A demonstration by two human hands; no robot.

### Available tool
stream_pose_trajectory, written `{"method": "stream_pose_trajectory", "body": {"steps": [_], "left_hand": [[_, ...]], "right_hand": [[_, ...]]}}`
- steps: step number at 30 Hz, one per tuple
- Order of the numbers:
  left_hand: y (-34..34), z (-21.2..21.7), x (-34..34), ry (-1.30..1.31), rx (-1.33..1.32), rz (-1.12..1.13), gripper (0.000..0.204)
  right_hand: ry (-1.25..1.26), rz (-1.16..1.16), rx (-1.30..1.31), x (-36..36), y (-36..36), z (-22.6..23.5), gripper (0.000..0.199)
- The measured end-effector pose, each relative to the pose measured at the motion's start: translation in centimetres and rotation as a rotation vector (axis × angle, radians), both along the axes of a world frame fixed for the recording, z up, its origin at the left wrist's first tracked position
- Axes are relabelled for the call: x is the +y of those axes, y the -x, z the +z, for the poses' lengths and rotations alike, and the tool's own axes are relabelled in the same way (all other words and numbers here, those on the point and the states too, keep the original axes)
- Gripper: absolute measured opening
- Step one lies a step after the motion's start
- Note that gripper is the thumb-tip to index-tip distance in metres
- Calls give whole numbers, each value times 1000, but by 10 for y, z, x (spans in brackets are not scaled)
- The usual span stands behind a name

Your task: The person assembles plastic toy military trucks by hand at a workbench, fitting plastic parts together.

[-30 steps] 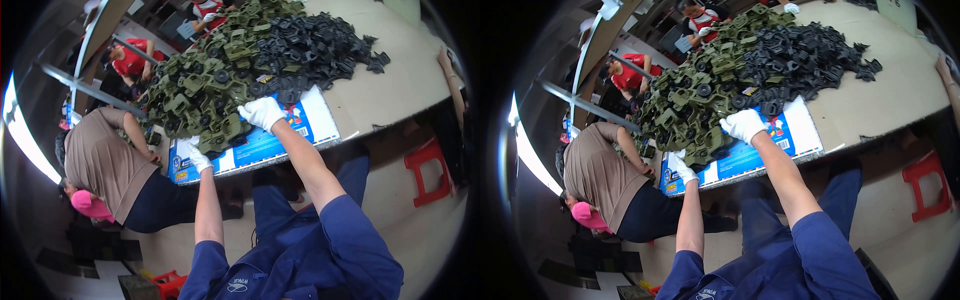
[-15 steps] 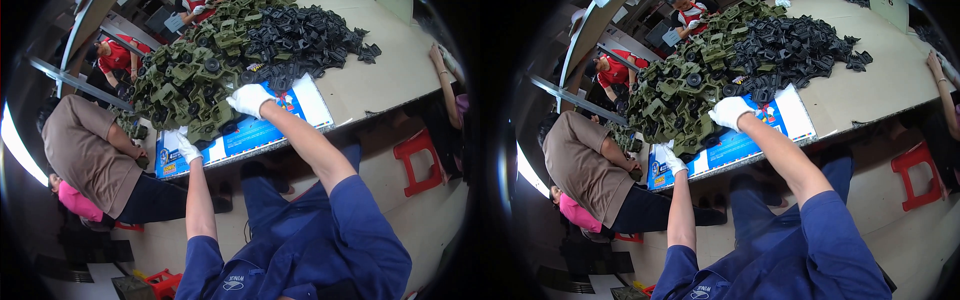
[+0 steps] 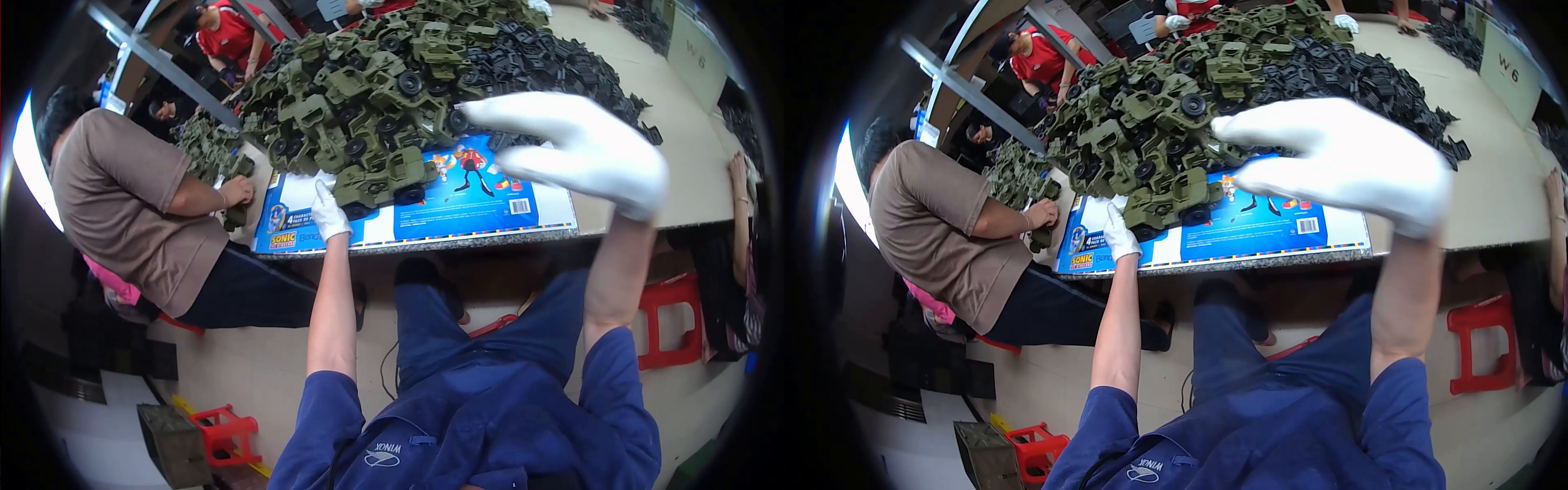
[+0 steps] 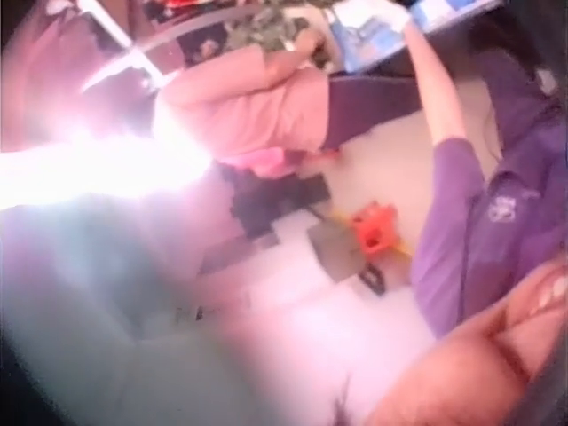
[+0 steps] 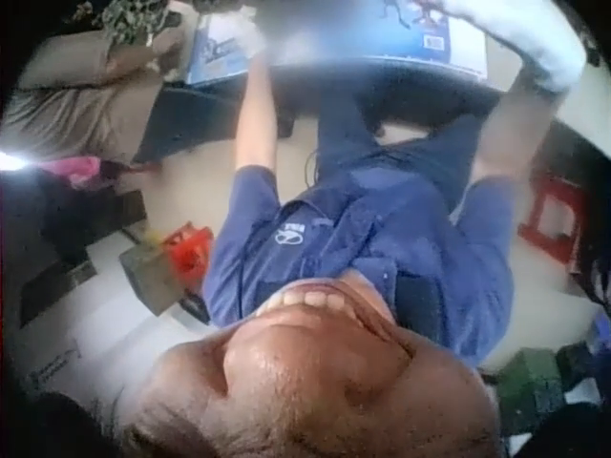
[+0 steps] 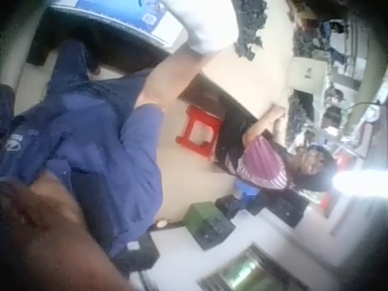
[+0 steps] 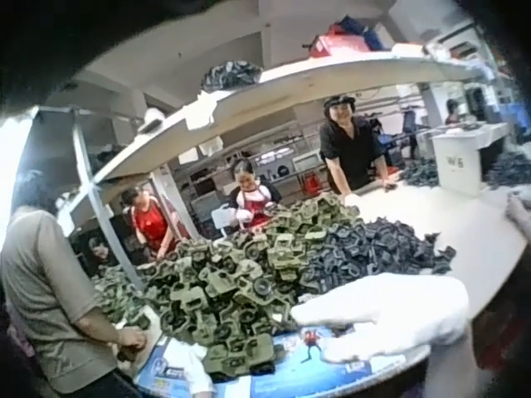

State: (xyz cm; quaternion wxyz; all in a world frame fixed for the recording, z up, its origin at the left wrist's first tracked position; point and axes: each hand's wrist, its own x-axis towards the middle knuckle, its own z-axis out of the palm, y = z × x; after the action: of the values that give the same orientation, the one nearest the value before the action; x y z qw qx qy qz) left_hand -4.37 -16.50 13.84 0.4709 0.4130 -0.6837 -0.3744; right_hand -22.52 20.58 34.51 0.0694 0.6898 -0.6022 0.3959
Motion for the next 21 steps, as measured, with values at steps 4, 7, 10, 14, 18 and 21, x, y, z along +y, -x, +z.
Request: {"method": "stream_pose_trajectory", "body": {"steps": [4,7,10,14,18,21], "left_hand": [[14,-9,-3,16,-38,-41,66],[8,-5,1,-12,-13,-43,64],[2,-11,-9,63,-46,3,62],[19,-17,-7,124,-44,13,58],[22,-24,-44,-162,338,-18,40],[-19,18,-61,-229,344,-161,32]], "right_hand": [[195,493,-572,53,-4,-46,34],[343,1009,-1186,48,3,-106,29],[-227,-425,-1156,21,1,-141,30],[-223,-688,-924,22,-16,-171,28],[-134,-697,-711,21,-17,-188,22],[247,-606,-676,28,-8,-177,23]]}}
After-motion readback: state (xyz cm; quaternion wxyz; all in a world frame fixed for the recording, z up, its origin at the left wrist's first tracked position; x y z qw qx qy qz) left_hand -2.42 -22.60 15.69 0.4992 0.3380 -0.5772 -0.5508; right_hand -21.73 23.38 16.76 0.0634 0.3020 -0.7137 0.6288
